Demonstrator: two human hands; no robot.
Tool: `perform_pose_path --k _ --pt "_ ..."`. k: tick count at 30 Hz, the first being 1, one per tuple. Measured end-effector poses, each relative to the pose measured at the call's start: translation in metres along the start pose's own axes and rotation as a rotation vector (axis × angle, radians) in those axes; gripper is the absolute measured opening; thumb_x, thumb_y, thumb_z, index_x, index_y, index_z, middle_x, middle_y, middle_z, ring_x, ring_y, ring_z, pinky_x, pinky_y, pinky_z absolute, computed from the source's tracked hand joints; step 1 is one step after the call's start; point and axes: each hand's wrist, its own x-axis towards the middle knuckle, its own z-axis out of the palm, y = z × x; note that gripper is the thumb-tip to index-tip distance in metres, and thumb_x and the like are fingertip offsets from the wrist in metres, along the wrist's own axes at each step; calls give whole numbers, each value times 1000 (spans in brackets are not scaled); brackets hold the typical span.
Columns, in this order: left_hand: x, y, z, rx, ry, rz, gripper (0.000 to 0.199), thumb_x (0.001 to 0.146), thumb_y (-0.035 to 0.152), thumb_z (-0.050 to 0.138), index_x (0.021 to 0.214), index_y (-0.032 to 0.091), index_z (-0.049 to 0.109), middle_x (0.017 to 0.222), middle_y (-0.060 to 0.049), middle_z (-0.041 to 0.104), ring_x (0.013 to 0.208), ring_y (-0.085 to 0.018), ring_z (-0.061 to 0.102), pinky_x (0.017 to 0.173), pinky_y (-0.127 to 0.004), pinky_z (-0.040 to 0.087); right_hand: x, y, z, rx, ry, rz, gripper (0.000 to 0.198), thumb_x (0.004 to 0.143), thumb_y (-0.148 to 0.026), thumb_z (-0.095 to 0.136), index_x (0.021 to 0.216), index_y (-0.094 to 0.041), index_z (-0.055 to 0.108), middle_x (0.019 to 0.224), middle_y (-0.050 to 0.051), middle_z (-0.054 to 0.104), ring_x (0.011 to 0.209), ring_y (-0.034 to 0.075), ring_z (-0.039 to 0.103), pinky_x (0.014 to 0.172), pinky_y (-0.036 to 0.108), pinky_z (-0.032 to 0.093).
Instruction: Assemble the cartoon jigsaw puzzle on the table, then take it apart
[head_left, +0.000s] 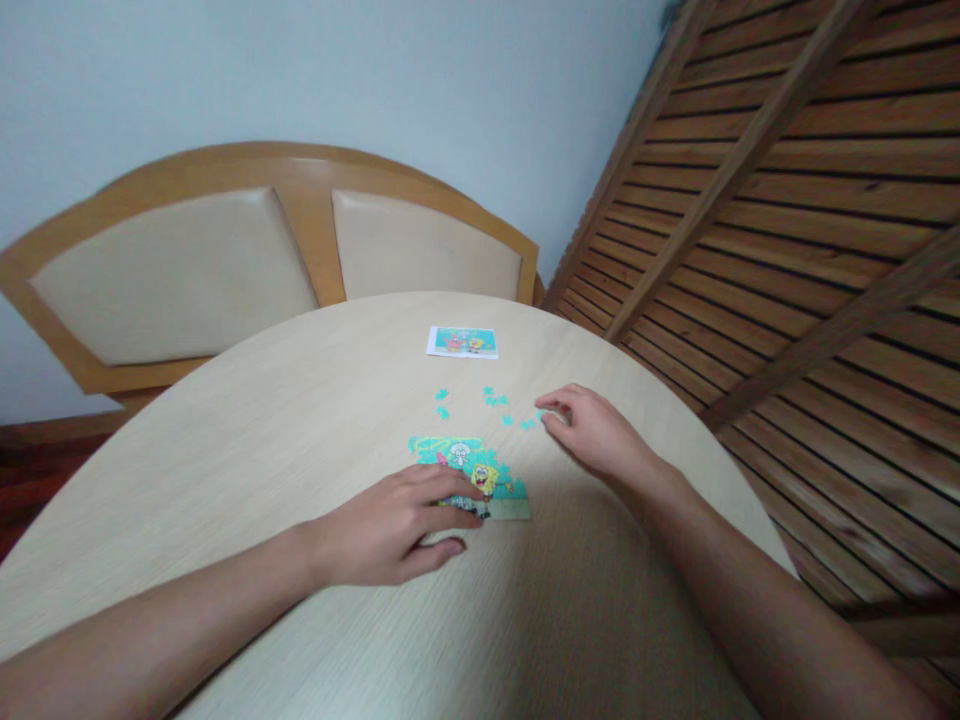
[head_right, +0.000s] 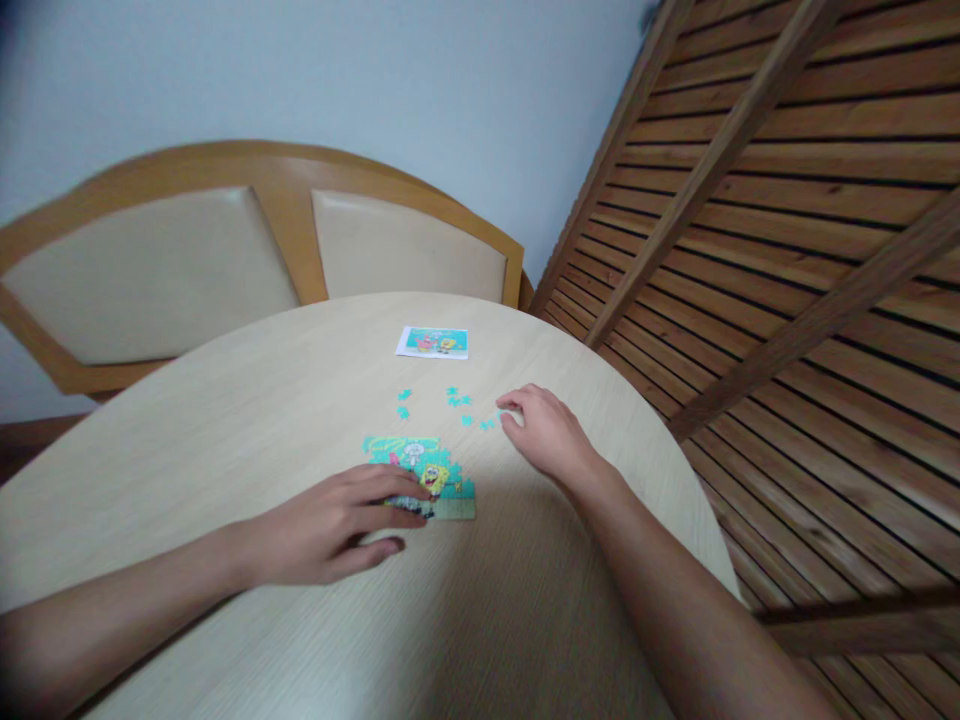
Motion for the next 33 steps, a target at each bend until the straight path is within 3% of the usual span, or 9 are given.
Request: perform_pose_path --k 6,13,21,26,33 --pt "0 6 -2 -16 -47 34 29 98 29 58 125 21 63 134 -10 64 126 -25 59 112 -45 45 1 3 7 -38 -61 -4 28 92 -22 59 115 -14 73 115 12 72 108 27 66 99 41 49" --pt "4 17 -6 -22 -103 95 28 96 31 57 120 20 66 141 -9 61 129 -27 56 110 -45 47 3 -1 6 -9 -91 -28 24 91 -21 61 109 -16 76 111 11 74 105 27 67 97 41 51" --pt "6 24 -6 -35 -147 197 39 98 36 50 129 16 62 141 -14 60 132 -28 54 111 -43 47 4 -5 -3 42 -77 24 32 87 -9 56 112 -15 76 116 10 74 110 26 67 100 38 49" --pt "6 25 -6 -62 -155 169 42 98 40 52 130 16 61 141 -14 60 131 -28 55 112 -44 46 4 -1 -2 26 -106 14 25 89 -22 63 108 -14 77 110 13 74 102 27 68 94 40 51" --pt "5 26 -6 -99 -193 161 48 93 45 57 130 15 61 146 -15 55 135 -29 53 117 -45 41 5 0 -1 27 -118 57 20 84 -22 66 100 -16 76 103 11 73 91 23 66 83 35 51"
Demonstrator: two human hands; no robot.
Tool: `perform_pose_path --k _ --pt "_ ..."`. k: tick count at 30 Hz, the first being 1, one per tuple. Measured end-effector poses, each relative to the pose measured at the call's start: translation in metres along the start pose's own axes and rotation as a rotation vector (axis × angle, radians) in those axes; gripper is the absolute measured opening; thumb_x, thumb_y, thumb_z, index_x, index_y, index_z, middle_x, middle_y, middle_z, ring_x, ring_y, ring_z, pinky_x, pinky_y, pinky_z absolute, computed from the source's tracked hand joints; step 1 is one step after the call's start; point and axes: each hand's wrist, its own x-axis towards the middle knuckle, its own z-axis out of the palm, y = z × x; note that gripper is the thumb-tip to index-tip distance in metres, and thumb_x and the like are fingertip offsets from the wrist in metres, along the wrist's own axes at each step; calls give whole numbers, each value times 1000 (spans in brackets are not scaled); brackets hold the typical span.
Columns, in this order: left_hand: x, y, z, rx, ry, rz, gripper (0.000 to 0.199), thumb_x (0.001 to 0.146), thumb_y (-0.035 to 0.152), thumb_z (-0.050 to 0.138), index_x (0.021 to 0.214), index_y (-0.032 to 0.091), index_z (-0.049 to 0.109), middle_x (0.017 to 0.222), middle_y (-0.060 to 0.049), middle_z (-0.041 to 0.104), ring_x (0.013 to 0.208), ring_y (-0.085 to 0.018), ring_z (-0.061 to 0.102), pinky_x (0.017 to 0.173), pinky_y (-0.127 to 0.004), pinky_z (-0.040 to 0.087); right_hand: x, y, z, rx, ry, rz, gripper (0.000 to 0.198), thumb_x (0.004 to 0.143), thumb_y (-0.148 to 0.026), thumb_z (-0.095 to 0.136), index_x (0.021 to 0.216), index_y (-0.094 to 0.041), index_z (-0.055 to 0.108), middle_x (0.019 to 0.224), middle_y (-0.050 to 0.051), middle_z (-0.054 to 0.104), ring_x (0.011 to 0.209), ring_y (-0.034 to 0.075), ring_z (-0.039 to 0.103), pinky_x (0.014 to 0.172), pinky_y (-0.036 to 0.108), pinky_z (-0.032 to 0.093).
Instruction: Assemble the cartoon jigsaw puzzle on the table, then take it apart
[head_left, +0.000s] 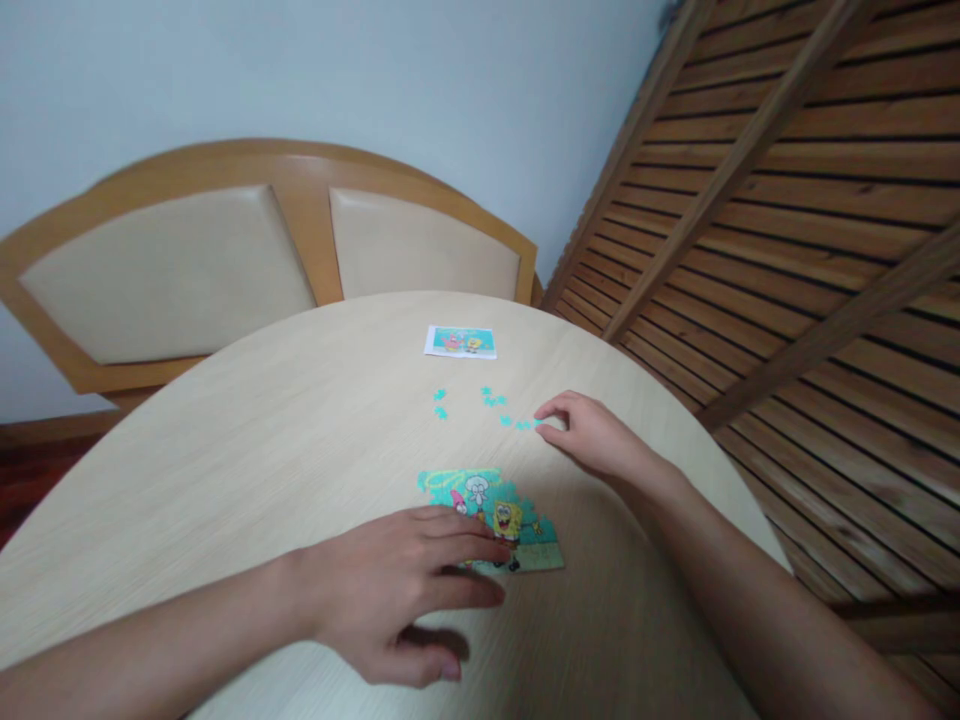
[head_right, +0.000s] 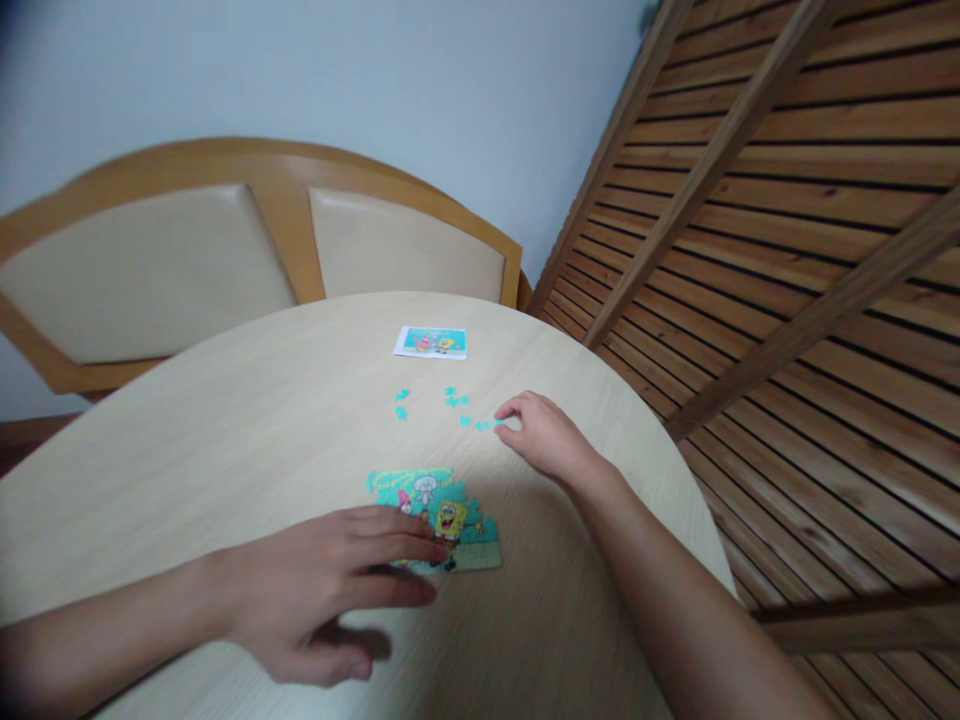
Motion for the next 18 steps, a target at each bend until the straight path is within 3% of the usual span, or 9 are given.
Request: perform_pose_path --k 6,11,18 --pt "-1 0 0 3 -24 15 51 93 47 57 132 15 60 150 -16 51 136 -29 51 118 -43 38 0 3 1 11 -29 20 13 78 -21 67 89 -17 73 101 10 70 93 24 66 85 34 49" --pt "0 0 -1 80 -61 50 54 94 48 54 133 11 60 151 -18 50 137 -30 50 119 -43 37 0 5 1 6 -15 23 23 79 -25 69 101 -17 73 102 11 70 89 23 65 81 33 49" --pt "1 2 2 107 -60 81 55 96 52 50 132 11 60 148 -18 53 134 -31 53 119 -44 38 1 5 1 23 -28 -6 20 80 -22 67 97 -18 74 98 10 69 87 22 64 80 33 49"
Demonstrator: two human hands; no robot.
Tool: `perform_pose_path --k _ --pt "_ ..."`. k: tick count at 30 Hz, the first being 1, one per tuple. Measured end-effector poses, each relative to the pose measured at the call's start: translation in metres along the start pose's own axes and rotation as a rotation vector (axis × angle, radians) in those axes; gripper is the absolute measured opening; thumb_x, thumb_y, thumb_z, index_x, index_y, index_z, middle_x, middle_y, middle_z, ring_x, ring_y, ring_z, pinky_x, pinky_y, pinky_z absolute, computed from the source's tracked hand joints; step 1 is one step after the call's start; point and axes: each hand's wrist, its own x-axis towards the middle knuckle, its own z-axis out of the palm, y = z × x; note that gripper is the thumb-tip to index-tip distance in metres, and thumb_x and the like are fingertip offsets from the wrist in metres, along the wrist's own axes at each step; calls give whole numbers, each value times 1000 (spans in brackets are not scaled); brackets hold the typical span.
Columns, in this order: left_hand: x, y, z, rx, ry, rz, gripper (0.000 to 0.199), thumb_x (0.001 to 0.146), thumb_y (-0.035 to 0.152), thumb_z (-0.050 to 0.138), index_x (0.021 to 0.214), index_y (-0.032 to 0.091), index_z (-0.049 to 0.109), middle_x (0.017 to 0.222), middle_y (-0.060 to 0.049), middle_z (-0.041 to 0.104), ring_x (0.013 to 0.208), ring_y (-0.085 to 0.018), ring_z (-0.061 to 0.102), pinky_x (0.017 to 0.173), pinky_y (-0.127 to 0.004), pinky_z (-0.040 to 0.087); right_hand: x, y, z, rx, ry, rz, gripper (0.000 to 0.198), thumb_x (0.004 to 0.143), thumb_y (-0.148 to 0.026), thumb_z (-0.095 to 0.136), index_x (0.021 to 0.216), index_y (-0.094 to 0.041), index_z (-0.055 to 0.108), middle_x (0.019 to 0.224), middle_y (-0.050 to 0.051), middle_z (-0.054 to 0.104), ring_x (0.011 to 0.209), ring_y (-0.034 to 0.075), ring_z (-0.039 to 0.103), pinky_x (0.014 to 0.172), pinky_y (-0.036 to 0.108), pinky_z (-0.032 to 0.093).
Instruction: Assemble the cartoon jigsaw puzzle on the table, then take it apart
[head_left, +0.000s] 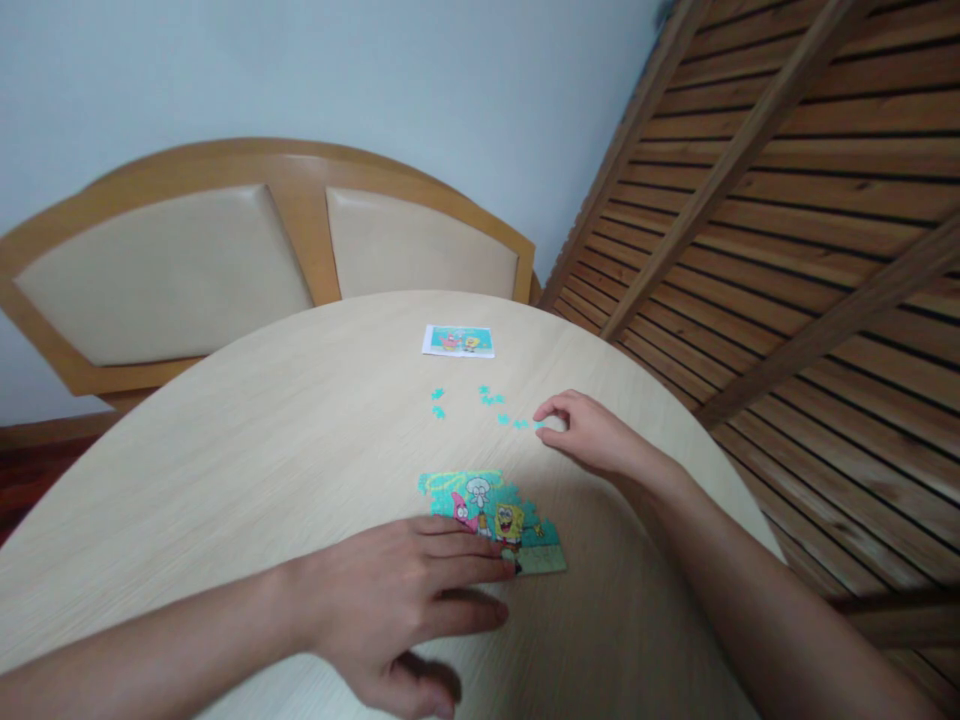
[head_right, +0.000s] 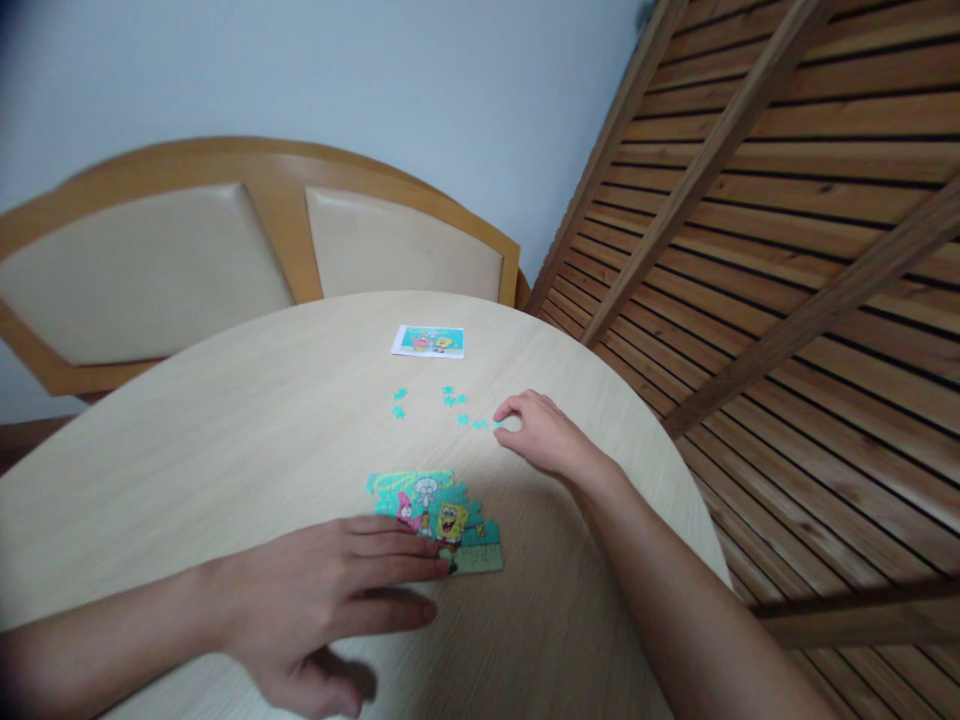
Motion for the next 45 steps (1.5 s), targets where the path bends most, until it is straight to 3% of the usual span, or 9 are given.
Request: perform_pose_path --k 6,13,19,23,29,34,45 --pt "0 0 1 1 6 9 57 95 52 52 133 11 59 147 -18 54 133 -31 54 118 -44 39 0 -2 1 17 24 40 17 76 -21 69 92 -17 72 93 9 68 83 21 62 76 31 48" --pt "2 -2 -1 38 10 4 52 98 48 50 132 9 58 144 -16 57 134 -31 53 117 -43 40 0 -9 0 501 -50 76 18 82 -29 65 94 -15 68 78 3 67 70 16 61 65 27 48" --pt "2 -5 -2 29 47 -20 51 99 46 49 133 9 57 142 -16 59 133 -31 53 113 -43 44 -3 -24 -1 641 -29 126 19 80 -31 69 91 -17 69 86 7 73 77 17 67 71 30 51" --pt "1 -6 0 12 63 -34 50 99 45 50 135 10 55 142 -16 59 134 -30 52 114 -43 43 -6 -34 0 688 -37 163 18 79 -32 71 87 -16 68 79 5 71 74 17 66 69 28 52" --pt "-1 -6 2 5 93 -64 52 99 44 51 140 12 50 144 -17 56 135 -31 52 114 -45 43 -10 -46 6 671 -113 90 23 79 -28 70 98 -15 73 79 3 71 73 15 65 67 27 51" --pt "-2 -6 2 -6 87 -66 53 99 45 51 140 11 50 145 -17 56 136 -31 51 115 -45 42 -13 -53 8 653 -160 127 15 80 -26 70 89 -15 75 79 4 74 76 16 67 72 28 53" --pt "-2 -6 3 -26 106 -69 52 99 45 50 140 13 50 144 -19 56 134 -32 52 113 -47 44 -16 -56 17 640 -183 173 3 78 -19 73 78 -17 71 76 4 75 73 16 70 65 24 52"
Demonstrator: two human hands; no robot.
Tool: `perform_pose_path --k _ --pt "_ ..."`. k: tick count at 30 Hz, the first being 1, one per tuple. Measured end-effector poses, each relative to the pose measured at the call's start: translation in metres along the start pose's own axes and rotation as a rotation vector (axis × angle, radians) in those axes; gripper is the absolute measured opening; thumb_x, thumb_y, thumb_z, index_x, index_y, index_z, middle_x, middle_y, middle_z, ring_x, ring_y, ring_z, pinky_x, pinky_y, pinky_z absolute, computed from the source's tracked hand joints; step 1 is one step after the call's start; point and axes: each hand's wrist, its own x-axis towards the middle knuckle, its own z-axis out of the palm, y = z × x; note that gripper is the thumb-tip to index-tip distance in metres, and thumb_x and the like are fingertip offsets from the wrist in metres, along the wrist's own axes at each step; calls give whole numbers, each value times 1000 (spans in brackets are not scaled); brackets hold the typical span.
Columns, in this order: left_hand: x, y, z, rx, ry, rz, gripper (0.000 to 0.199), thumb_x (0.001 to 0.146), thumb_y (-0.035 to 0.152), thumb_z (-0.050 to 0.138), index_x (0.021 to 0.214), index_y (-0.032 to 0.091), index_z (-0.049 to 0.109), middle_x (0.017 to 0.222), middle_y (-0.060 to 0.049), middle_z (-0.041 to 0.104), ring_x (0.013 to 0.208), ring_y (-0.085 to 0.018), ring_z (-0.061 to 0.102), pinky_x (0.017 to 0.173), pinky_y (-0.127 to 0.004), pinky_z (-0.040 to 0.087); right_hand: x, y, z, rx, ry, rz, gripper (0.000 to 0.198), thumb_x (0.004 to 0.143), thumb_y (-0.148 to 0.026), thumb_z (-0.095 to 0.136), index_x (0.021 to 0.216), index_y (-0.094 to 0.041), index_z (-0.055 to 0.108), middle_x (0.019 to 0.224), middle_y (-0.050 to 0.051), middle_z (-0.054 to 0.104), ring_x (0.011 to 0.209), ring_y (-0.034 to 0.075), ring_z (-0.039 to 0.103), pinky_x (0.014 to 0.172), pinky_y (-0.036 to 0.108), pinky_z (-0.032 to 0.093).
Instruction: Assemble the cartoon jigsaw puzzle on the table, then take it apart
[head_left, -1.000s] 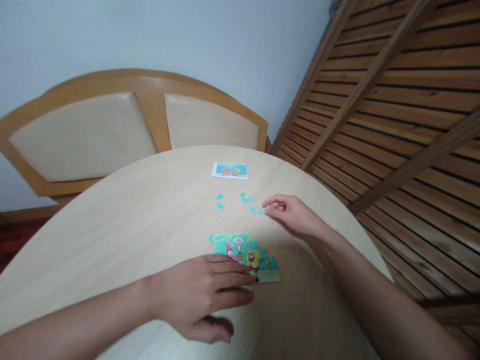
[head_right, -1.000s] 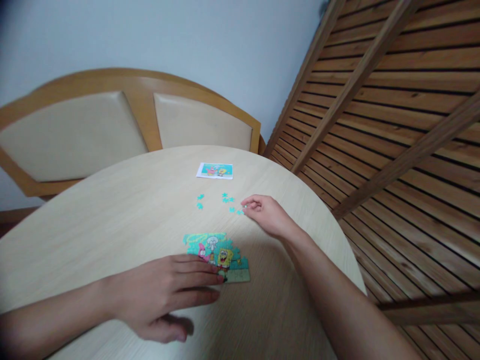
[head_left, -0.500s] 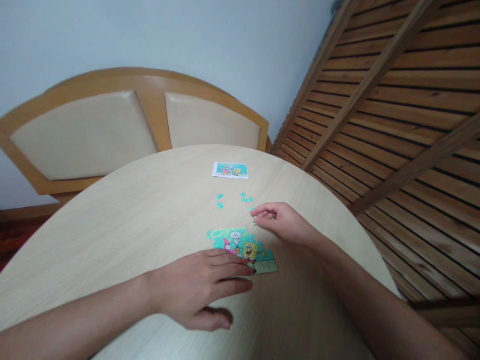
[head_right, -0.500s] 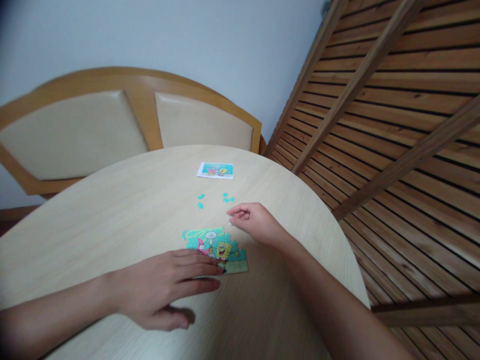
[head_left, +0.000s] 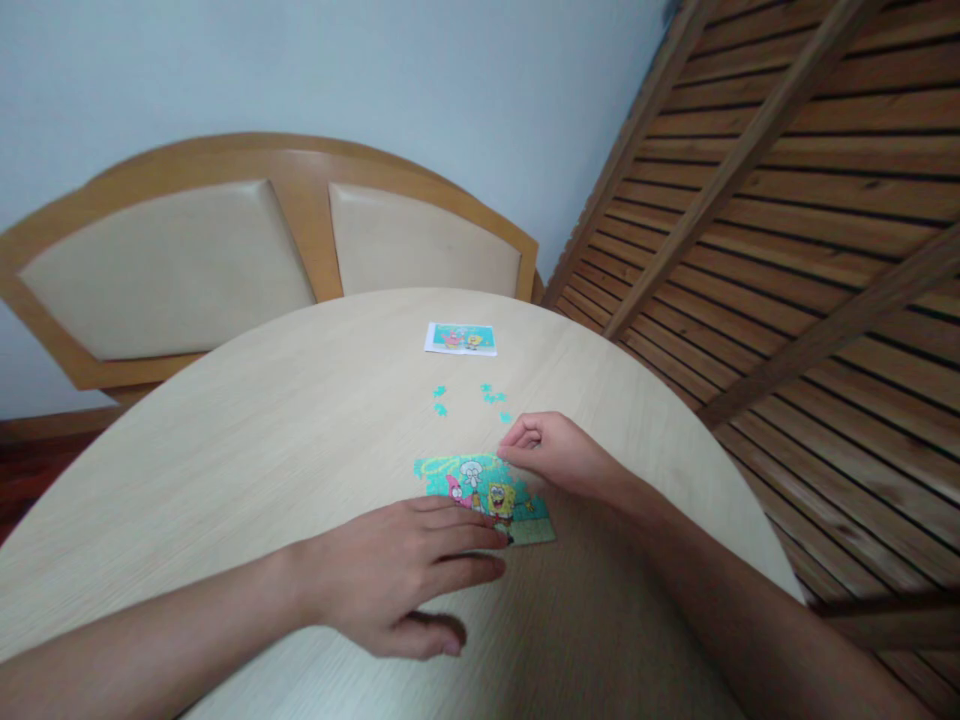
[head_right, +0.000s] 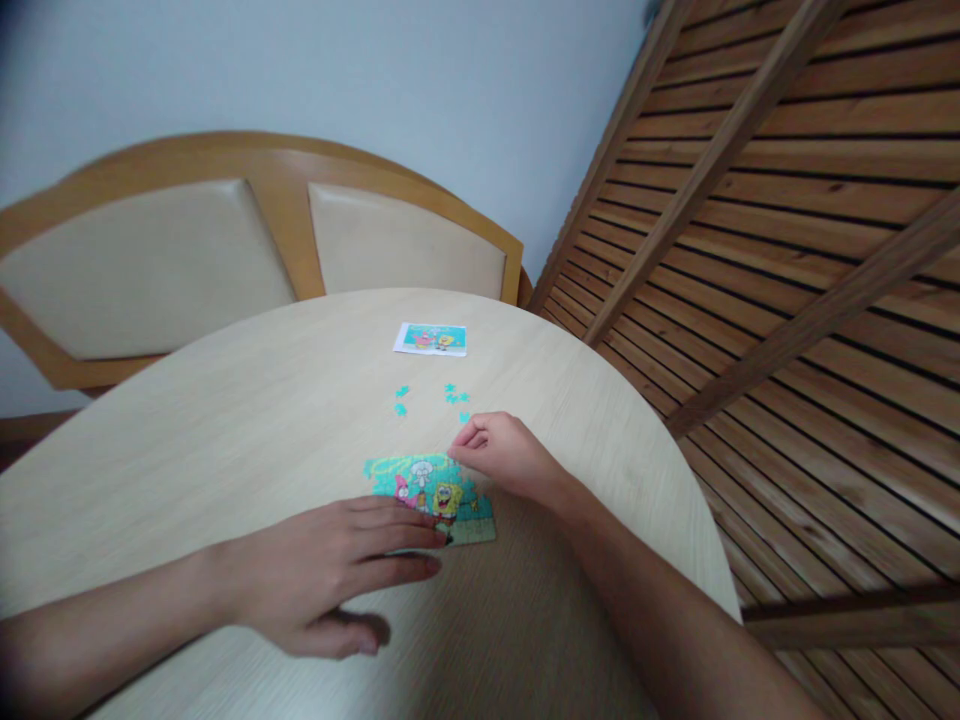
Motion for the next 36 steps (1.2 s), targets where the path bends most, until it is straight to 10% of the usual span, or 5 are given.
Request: perform_pose_path --k 36 --pt "0 0 -3 27 -49 -3 52 99 45 50 138 11 52 147 -16 55 137 -30 49 117 -44 40 3 1 -8 -571 111 -281 11 88 -28 69 89 -20 77 90 4 72 83 18 65 75 29 47"
